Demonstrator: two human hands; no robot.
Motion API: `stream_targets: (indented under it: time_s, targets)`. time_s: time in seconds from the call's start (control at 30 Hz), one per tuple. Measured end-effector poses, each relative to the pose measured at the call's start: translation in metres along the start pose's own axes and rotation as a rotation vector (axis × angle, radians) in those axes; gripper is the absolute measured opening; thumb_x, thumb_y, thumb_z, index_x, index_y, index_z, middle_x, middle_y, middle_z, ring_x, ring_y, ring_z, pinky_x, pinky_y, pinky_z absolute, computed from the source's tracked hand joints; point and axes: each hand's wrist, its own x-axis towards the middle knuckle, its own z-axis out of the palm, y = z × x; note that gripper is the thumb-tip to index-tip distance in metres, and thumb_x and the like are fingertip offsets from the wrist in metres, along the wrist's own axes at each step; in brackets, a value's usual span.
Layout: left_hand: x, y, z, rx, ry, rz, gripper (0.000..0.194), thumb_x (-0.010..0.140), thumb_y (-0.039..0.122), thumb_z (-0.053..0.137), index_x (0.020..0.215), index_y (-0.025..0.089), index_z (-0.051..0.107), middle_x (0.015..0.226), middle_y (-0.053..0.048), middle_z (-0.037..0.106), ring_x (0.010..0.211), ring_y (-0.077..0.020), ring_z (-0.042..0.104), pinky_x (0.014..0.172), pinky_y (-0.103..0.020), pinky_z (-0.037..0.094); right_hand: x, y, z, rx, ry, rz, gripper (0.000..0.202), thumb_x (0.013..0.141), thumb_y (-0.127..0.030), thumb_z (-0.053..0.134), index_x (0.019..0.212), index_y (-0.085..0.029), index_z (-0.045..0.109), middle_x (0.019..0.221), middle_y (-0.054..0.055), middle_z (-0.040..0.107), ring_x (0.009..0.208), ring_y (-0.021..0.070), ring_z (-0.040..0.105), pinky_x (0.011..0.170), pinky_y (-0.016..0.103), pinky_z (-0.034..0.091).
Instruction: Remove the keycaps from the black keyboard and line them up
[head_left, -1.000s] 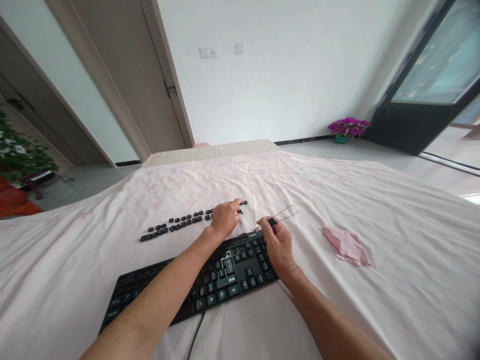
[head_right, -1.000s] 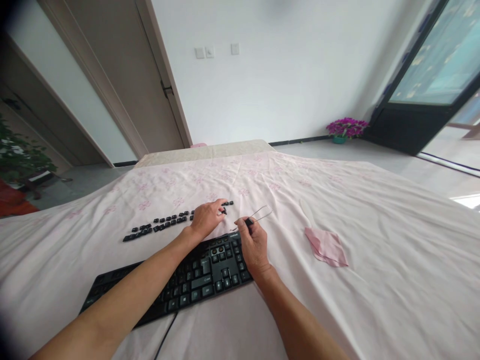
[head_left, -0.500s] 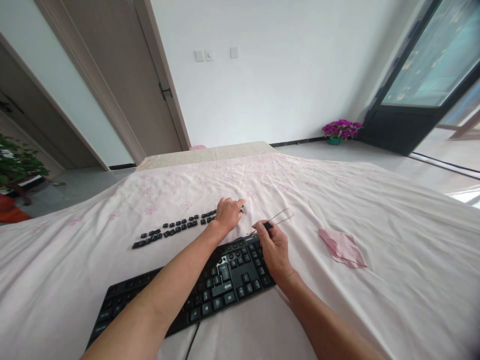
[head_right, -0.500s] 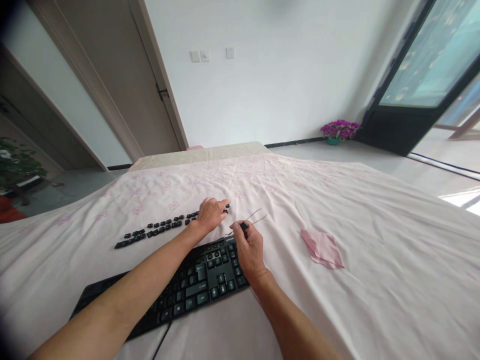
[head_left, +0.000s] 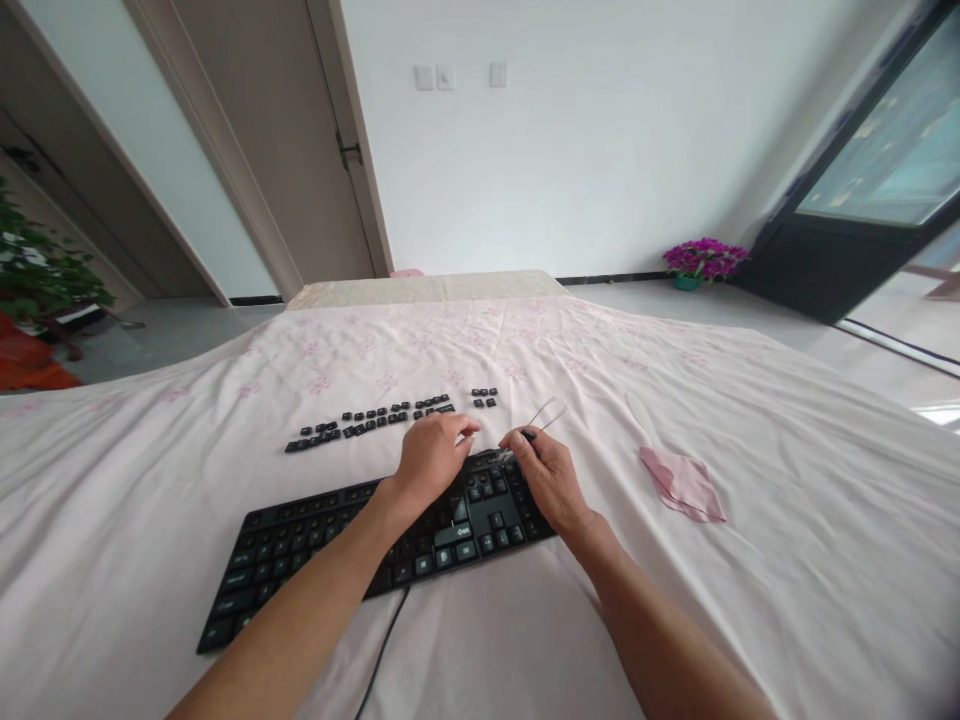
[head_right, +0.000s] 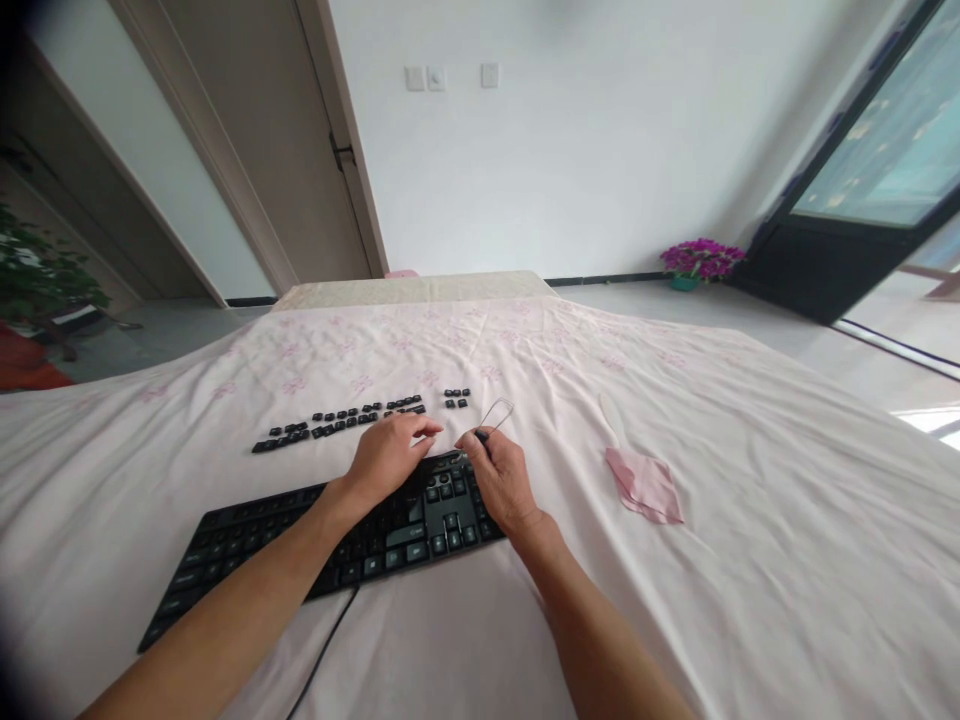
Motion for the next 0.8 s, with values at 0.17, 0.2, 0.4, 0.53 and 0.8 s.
stream_targets:
  time_s: [0.17, 0.2, 0.4, 0.53, 0.8]
  targets:
    - [-0.032, 0.003, -0.003, -0.062, -0.006, -0.048, 0.016, 0.082, 0.019, 0.062, 0.093, 0.027, 0.071, 0.093, 0.001, 0.071, 0.093, -0.0176, 0.061, 0.085, -0.029, 0.045, 0.001, 0.003, -0.003, -0.073, -0.081, -0.071, 0.033, 0.094, -0.038, 0.041, 0.079, -0.019, 0.064, 0.077, 0.002, 0.064, 0.073, 0.0169, 0.058, 0.069, 0.027, 0.044]
    - [-0.035, 0.004, -0.002, -0.067, -0.011, -0.051, 0.015, 0.082, 0.019, 0.063, 0.092, 0.026, 0.071, 0.092, 0.0, 0.071, 0.092, -0.0178, 0.061, 0.086, -0.03, 0.045, 0.002, 0.005, -0.003, -0.078, -0.1, -0.089, 0.033, 0.095, -0.037, 0.041, 0.08, -0.019, 0.064, 0.078, 0.002, 0.064, 0.074, 0.017, 0.059, 0.07, 0.027, 0.044]
    - [-0.042, 0.009, 0.007, -0.09, -0.041, -0.058, 0.014, 0.081, 0.022, 0.065, 0.093, 0.026, 0.072, 0.093, -0.001, 0.069, 0.094, -0.0191, 0.059, 0.088, -0.033, 0.043, 0.003, 0.015, 0.002, -0.098, -0.207, -0.175, 0.024, 0.094, -0.032, 0.044, 0.085, -0.02, 0.064, 0.085, 0.003, 0.064, 0.082, 0.0179, 0.06, 0.078, 0.03, 0.045]
    - [-0.042, 0.012, 0.009, -0.08, -0.045, -0.056, 0.015, 0.081, 0.027, 0.066, 0.095, 0.028, 0.072, 0.094, -0.001, 0.068, 0.095, -0.0201, 0.058, 0.087, -0.033, 0.042, 0.003, 0.015, 0.005, -0.093, -0.271, -0.25, 0.023, 0.095, -0.03, 0.045, 0.086, -0.021, 0.063, 0.086, 0.003, 0.063, 0.083, 0.0174, 0.06, 0.08, 0.03, 0.046]
    - [-0.037, 0.017, 0.014, -0.043, -0.081, -0.044, 0.016, 0.085, 0.034, 0.061, 0.095, 0.029, 0.073, 0.089, -0.003, 0.068, 0.09, -0.0208, 0.059, 0.081, -0.032, 0.043, 0.005, 0.02, 0.006, -0.137, -0.369, -0.357, 0.021, 0.096, -0.028, 0.044, 0.092, -0.022, 0.064, 0.085, 0.003, 0.061, 0.082, 0.0176, 0.06, 0.079, 0.031, 0.048]
